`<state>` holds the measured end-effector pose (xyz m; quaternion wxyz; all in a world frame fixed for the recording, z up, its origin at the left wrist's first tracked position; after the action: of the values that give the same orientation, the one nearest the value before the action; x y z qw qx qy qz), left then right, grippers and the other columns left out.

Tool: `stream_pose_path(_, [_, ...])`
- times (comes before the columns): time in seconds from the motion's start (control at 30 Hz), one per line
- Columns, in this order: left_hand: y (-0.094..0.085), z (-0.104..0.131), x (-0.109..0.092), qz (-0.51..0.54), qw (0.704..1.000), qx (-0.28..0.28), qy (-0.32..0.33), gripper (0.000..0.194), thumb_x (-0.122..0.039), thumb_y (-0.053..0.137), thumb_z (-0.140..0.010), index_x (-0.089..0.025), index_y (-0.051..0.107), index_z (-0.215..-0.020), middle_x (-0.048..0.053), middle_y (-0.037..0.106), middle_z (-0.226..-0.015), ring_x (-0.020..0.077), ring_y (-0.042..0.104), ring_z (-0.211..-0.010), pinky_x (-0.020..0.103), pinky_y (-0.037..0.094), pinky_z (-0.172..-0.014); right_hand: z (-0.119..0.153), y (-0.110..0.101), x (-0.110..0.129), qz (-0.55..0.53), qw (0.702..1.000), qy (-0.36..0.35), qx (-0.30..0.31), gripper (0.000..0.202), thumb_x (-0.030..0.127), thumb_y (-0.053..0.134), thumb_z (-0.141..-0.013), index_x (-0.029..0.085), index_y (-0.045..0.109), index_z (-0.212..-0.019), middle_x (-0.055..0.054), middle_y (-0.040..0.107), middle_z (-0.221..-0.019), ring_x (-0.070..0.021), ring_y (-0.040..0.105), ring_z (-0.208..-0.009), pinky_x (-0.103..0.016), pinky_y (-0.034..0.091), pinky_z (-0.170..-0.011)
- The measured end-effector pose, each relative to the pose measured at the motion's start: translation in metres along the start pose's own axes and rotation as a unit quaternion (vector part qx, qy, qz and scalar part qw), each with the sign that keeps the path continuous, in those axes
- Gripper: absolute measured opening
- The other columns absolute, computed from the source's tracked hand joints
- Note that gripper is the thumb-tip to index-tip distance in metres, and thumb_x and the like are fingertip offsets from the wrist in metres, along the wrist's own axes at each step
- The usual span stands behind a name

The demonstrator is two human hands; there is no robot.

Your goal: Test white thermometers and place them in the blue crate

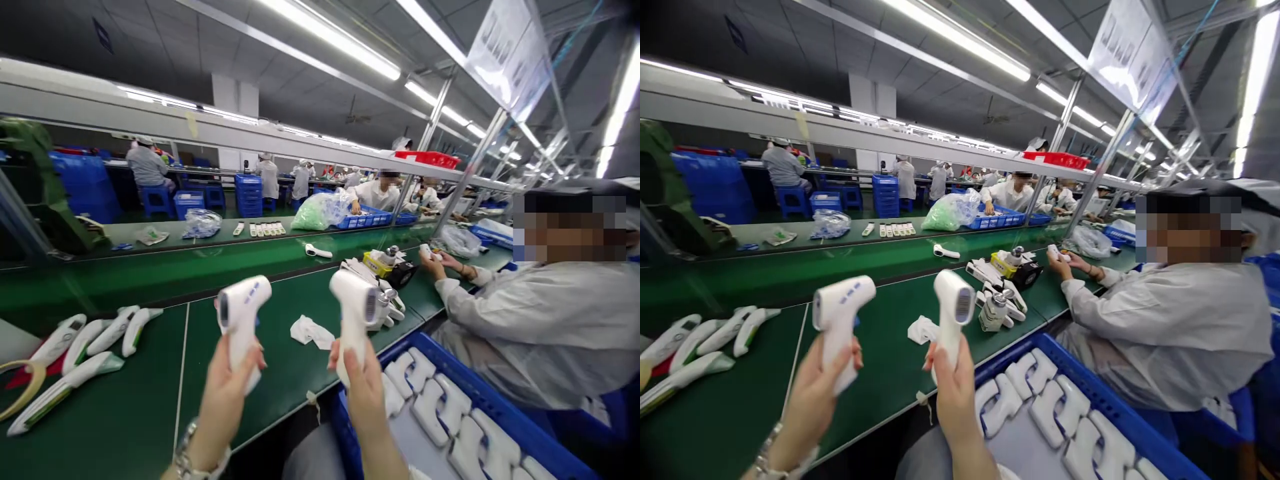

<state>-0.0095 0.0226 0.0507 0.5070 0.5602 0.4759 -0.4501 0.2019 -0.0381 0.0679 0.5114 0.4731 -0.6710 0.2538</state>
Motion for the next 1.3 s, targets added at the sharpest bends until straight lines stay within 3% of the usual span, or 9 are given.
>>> stream_pose_path(0.07, [0.012, 0.021, 0.015, 0.063, 0.997, 0.008, -0.043, 0.039, -0.052, 0.051, -0.081, -0.021, 0.055, -0.104, 0.002, 0.059, -0.082, 0.0184, 0.054, -0.077, 0.032, 0.043, -0.075, 0.019, 0.017, -0.028, -0.057, 0.994, 0.084, 0.036, 0.034, 0.048, 0.045, -0.088, 0.018, 0.059, -0.09, 0.001, 0.056, -0.069, -0.0096, 0.051, -0.057, -0.023, 0.044, -0.055])
stream_pose_path(0.13, [0.026, 0.039, 0.034, 0.108, 0.987, 0.039, -0.109, 0.045, -0.053, 0.049, -0.082, -0.022, 0.053, -0.114, 0.004, 0.061, -0.094, 0.0194, 0.056, -0.087, 0.032, 0.043, -0.082, 0.042, 0.026, -0.053, -0.11, 0.98, 0.161, 0.048, 0.036, 0.049, 0.042, -0.089, 0.018, 0.06, -0.088, -0.001, 0.058, -0.074, -0.011, 0.053, -0.062, -0.024, 0.046, -0.06])
stream_pose_path(0.27, [0.048, 0.06, 0.046, 0.188, 0.956, 0.129, -0.187, 0.058, -0.043, 0.054, -0.083, -0.026, 0.036, -0.135, 0.006, 0.053, -0.127, 0.0238, 0.049, -0.114, 0.034, 0.04, -0.096, 0.074, 0.024, -0.074, -0.171, 0.96, 0.221, 0.034, 0.033, 0.047, 0.044, -0.088, 0.019, 0.061, -0.092, -0.004, 0.062, -0.085, -0.0154, 0.058, -0.076, -0.029, 0.049, -0.075])
stream_pose_path(0.4, [0.053, 0.062, 0.036, 0.199, 0.953, 0.159, -0.166, 0.064, -0.036, 0.057, -0.083, -0.025, 0.029, -0.14, 0.007, 0.054, -0.126, 0.0225, 0.051, -0.111, 0.033, 0.042, -0.093, 0.079, 0.019, -0.068, -0.163, 0.964, 0.206, 0.045, 0.028, 0.042, 0.051, -0.085, 0.023, 0.06, -0.104, -0.003, 0.063, -0.091, -0.0169, 0.059, -0.081, -0.03, 0.05, -0.078])
stream_pose_path(0.63, [0.058, 0.065, 0.037, 0.223, 0.943, 0.186, -0.161, 0.061, -0.033, 0.059, -0.082, -0.028, 0.033, -0.136, 0.01, 0.051, -0.128, 0.0268, 0.049, -0.116, 0.04, 0.039, -0.099, 0.086, 0.013, -0.067, -0.138, 0.972, 0.186, 0.047, 0.051, 0.04, 0.052, -0.085, 0.027, 0.042, -0.133, -0.007, 0.06, -0.117, -0.025, 0.055, -0.109, -0.042, 0.045, -0.095])
stream_pose_path(0.73, [0.057, 0.065, 0.039, 0.221, 0.944, 0.182, -0.165, 0.06, -0.033, 0.059, -0.082, -0.028, 0.033, -0.135, 0.009, 0.047, -0.131, 0.0263, 0.048, -0.117, 0.039, 0.039, -0.099, 0.088, 0.013, -0.073, -0.164, 0.965, 0.197, 0.056, 0.05, 0.038, 0.052, -0.087, 0.029, 0.04, -0.135, -0.005, 0.055, -0.126, -0.0231, 0.048, -0.119, -0.04, 0.039, -0.102])
stream_pose_path(0.9, [0.056, 0.063, 0.036, 0.191, 0.953, 0.173, -0.161, 0.059, -0.035, 0.057, -0.083, -0.028, 0.032, -0.136, 0.007, 0.054, -0.121, 0.0231, 0.052, -0.109, 0.034, 0.043, -0.093, 0.088, 0.014, -0.077, -0.172, 0.962, 0.202, 0.057, 0.047, 0.038, 0.053, -0.086, 0.032, 0.043, -0.132, -0.002, 0.047, -0.136, -0.0221, 0.048, -0.121, -0.036, 0.043, -0.099])
stream_pose_path(1.13, [0.052, 0.067, 0.036, 0.166, 0.963, 0.134, -0.167, 0.061, -0.048, 0.054, -0.082, -0.028, 0.037, -0.136, 0.008, 0.048, -0.133, 0.0236, 0.056, -0.099, 0.033, 0.045, -0.083, 0.082, 0.023, -0.051, -0.095, 0.975, 0.184, 0.083, 0.055, 0.051, 0.039, -0.089, 0.025, 0.037, -0.137, -0.006, 0.043, -0.14, -0.0261, 0.041, -0.128, -0.043, 0.04, -0.102])
stream_pose_path(1.3, [0.055, 0.068, 0.035, 0.218, 0.95, 0.086, -0.204, 0.056, -0.052, 0.045, -0.085, -0.025, 0.041, -0.134, 0.005, 0.061, -0.099, 0.0158, 0.054, -0.072, 0.028, 0.045, -0.067, 0.08, 0.032, -0.042, -0.132, 0.968, 0.188, 0.101, 0.058, 0.053, 0.036, -0.089, 0.025, 0.03, -0.14, -0.007, 0.05, -0.133, -0.0241, 0.053, -0.116, -0.038, 0.049, -0.091])
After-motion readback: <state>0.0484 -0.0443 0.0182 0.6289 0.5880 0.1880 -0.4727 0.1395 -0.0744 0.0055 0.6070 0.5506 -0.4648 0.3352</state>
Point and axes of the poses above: each hand's wrist, its own z-axis away from the middle knuckle, its own y-axis out of the palm, x = y × z, the point moved 6 cm from there along -z, towards the middle knuckle
